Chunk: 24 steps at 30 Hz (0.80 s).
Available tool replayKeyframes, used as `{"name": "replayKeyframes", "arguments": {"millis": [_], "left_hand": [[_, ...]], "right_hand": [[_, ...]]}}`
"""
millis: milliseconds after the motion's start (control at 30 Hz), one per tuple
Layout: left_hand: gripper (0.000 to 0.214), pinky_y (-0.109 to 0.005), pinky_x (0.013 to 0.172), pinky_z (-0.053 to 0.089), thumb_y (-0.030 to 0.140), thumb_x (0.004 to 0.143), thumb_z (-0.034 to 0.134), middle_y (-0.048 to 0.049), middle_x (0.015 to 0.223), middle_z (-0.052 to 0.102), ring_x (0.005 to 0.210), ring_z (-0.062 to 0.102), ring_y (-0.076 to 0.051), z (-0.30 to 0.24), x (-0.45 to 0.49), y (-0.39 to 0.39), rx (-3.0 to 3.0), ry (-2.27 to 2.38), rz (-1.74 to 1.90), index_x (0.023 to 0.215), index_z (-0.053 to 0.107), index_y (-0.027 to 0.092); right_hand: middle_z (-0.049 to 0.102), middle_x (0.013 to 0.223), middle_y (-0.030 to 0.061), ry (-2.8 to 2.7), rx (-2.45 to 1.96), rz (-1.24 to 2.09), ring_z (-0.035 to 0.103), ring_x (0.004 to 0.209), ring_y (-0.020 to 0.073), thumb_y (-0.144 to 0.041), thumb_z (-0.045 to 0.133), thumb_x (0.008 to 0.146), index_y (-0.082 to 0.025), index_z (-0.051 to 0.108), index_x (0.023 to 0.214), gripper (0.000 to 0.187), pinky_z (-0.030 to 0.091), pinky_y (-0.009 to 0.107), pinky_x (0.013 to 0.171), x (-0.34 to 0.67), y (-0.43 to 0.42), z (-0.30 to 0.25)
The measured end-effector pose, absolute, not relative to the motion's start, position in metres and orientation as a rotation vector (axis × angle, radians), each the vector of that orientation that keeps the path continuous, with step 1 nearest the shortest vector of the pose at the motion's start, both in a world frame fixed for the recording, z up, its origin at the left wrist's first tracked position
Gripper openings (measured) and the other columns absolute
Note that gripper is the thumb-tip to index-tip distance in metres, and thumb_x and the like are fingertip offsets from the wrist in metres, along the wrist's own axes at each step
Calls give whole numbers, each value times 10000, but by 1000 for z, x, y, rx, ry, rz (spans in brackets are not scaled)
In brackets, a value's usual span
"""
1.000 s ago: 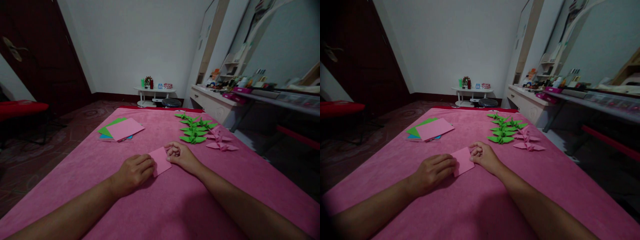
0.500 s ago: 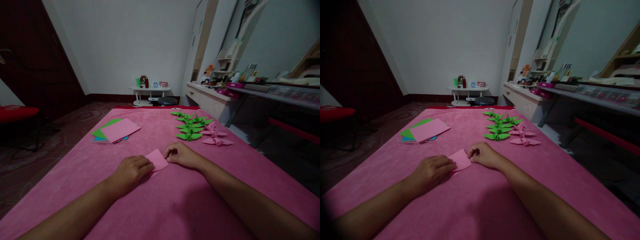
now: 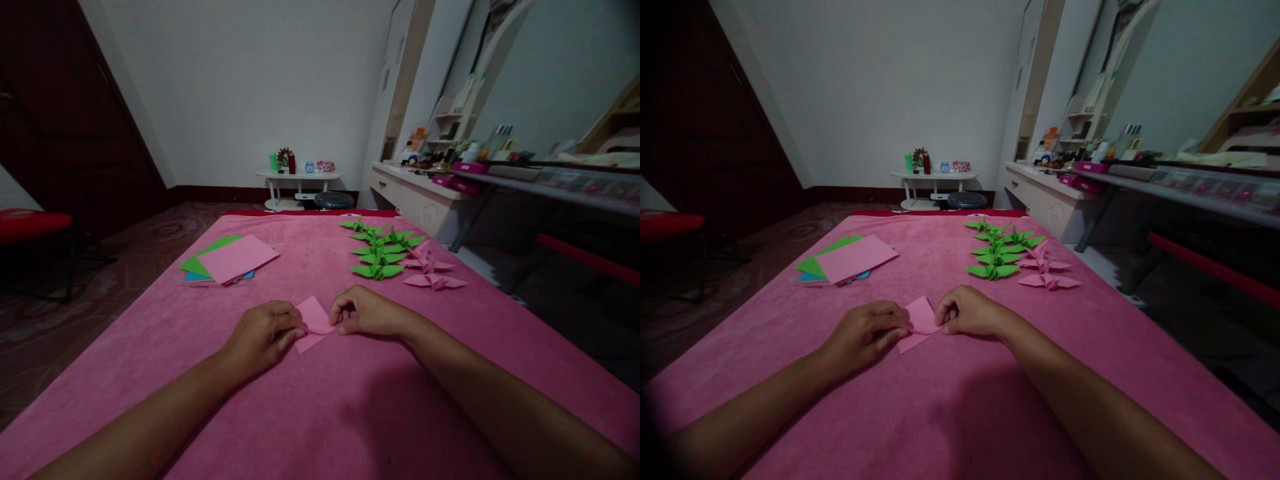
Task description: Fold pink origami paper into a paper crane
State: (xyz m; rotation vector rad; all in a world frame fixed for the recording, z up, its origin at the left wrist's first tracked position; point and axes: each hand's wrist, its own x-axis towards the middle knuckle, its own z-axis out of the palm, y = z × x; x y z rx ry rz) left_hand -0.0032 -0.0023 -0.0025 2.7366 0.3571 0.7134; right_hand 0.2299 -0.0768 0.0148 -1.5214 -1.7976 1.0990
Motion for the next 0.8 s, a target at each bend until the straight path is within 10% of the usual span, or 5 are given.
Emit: {"name": "replayKeyframes", "arguments": {"millis": [800], "left_hand": [[152, -227, 590, 406, 203, 775, 561, -23, 699, 599, 665, 552, -123, -3, 1, -2, 2442, 562, 641, 653, 640, 160]], "right_hand": [[640, 598, 5, -1863, -1708, 796, 520, 554, 102, -145, 635, 616, -146, 712, 664, 91, 307, 187, 484, 216, -80, 11]]}}
